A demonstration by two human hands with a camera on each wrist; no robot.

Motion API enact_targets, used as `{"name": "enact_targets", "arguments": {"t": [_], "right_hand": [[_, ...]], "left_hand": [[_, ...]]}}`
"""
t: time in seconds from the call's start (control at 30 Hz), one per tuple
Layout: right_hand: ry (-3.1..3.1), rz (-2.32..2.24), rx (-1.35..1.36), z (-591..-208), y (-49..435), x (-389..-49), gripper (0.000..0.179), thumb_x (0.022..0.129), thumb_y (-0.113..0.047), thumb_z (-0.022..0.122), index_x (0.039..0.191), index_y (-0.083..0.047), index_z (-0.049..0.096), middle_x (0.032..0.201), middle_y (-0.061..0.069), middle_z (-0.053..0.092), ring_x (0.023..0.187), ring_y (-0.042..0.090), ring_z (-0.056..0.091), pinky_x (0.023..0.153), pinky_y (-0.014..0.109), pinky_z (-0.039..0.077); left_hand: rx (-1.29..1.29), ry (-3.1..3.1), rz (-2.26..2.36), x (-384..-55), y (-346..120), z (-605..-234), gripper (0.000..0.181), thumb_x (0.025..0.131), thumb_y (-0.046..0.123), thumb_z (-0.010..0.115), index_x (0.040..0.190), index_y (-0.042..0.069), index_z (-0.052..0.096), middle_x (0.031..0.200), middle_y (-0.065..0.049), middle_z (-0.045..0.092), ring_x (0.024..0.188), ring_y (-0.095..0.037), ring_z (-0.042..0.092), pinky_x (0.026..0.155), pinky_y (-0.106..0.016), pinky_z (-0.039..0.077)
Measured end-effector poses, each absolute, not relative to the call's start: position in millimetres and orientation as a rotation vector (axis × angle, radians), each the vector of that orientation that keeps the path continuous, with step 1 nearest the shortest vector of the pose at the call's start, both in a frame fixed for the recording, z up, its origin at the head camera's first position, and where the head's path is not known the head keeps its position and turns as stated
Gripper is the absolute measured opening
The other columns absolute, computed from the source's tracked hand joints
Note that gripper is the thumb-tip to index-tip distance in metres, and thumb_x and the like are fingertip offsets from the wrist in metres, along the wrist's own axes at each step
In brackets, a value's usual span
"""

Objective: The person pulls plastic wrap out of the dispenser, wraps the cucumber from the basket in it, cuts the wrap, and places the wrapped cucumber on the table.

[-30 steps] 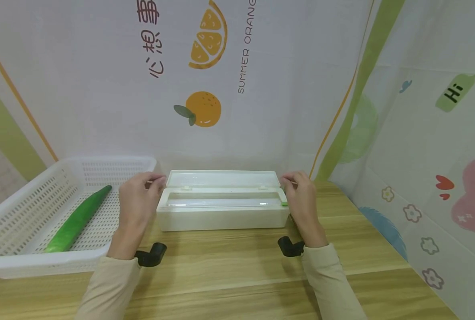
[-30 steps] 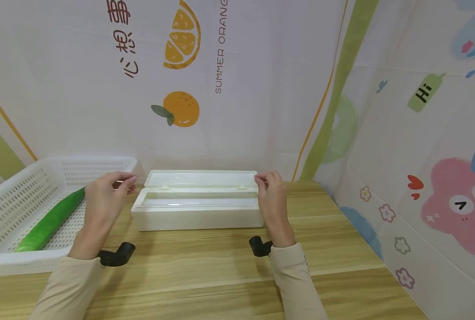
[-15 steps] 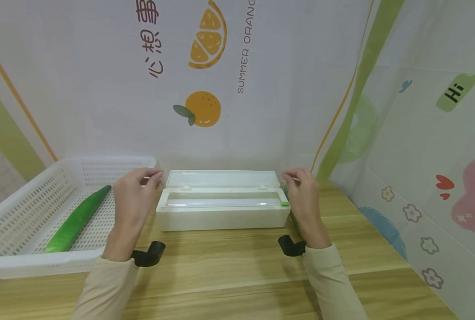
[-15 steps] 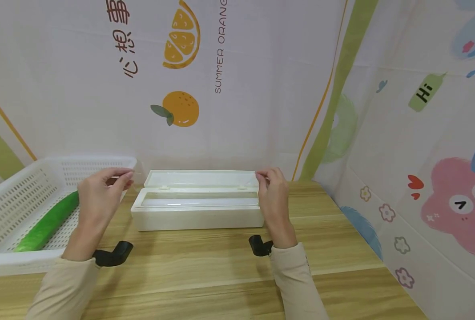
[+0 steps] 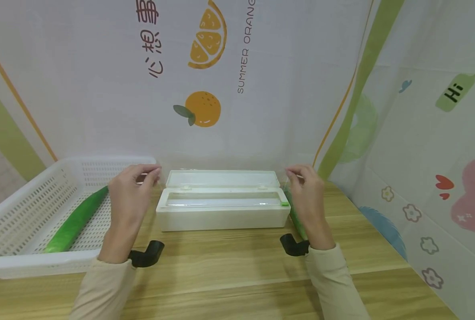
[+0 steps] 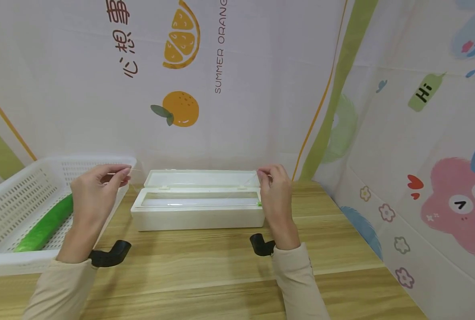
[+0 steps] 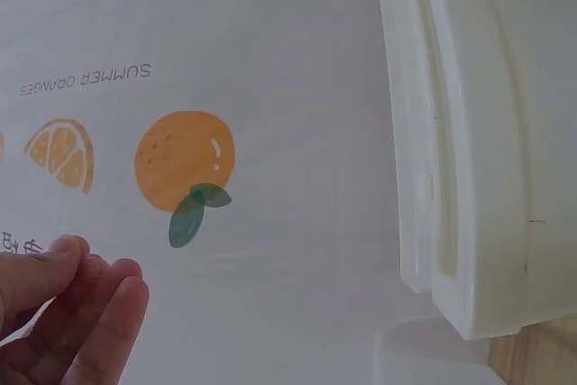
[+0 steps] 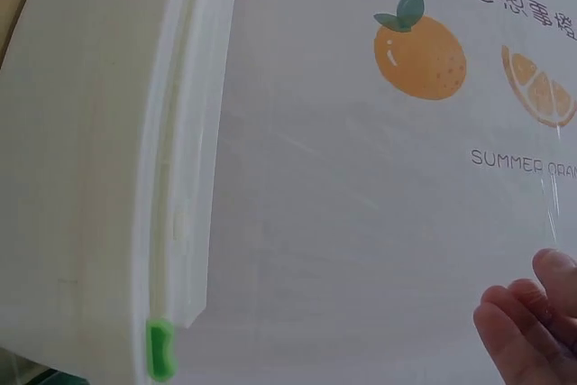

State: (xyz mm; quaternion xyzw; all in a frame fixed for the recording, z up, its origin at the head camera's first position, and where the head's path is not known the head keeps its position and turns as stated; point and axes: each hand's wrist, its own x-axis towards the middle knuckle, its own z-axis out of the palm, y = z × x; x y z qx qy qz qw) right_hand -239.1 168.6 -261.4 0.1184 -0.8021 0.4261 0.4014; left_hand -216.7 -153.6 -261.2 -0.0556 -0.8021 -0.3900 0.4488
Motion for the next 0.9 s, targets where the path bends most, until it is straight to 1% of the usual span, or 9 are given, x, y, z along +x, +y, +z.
{"name": "enact_targets", "arguments": {"t": [0.1,0.17,0.27,0.5,0.9], "right_hand": [[-2.016,1.074,0.305,-259.8,169.0,-237.7,0.011,0.087,0.0,0.061,0.092,0.008,0.065,0.097,0.019,0.063,0.092,0.026,0.062,0.08,0.036,0.055],[-2.01,1.07,0.305,-258.7,169.1,-236.6,0.011,0.087,-0.001,0.061,0.092,0.008,0.065,0.097,0.019,0.064,0.092,0.026,0.063,0.08,0.035,0.055],[-2.006,1.073,0.302,-256.7,169.0,-234.6,0.012,0.087,-0.002,0.061,0.092,0.008,0.065,0.097,0.018,0.063,0.092,0.026,0.062,0.081,0.035,0.055],[-2.001,1.078,0.297,-252.5,169.9,-232.0,0.011,0.087,-0.001,0.06,0.093,0.007,0.065,0.098,0.016,0.063,0.093,0.024,0.061,0.081,0.035,0.055],[-1.952,1.032,0.297,-245.1,170.2,-226.1,0.009,0.086,0.0,0.063,0.091,0.007,0.066,0.094,0.016,0.064,0.089,0.024,0.062,0.078,0.034,0.055]], "left_hand": [[-0.144,-1.968,-0.961,-215.8,-153.5,-260.3,0.012,0.085,0.005,0.066,0.094,-0.001,0.071,0.084,-0.015,0.07,0.067,0.015,0.05,0.059,0.002,0.037],[-0.149,-1.961,-0.97,-214.7,-153.5,-259.2,0.013,0.085,0.005,0.066,0.094,-0.002,0.071,0.085,-0.015,0.069,0.067,0.023,0.044,0.06,0.003,0.037],[-0.15,-1.954,-0.98,-212.7,-153.0,-257.2,0.013,0.085,0.005,0.065,0.094,-0.003,0.071,0.086,-0.016,0.069,0.067,0.025,0.043,0.061,0.004,0.038],[-0.153,-1.931,-0.987,-208.5,-151.9,-252.2,0.013,0.086,0.007,0.065,0.093,-0.002,0.071,0.086,-0.015,0.069,0.067,0.025,0.045,0.061,0.003,0.039],[-0.152,-1.898,-1.015,-200.8,-149.6,-243.8,0.012,0.086,0.006,0.065,0.093,-0.002,0.071,0.086,-0.016,0.07,0.067,0.022,0.048,0.062,0.003,0.04]]}}
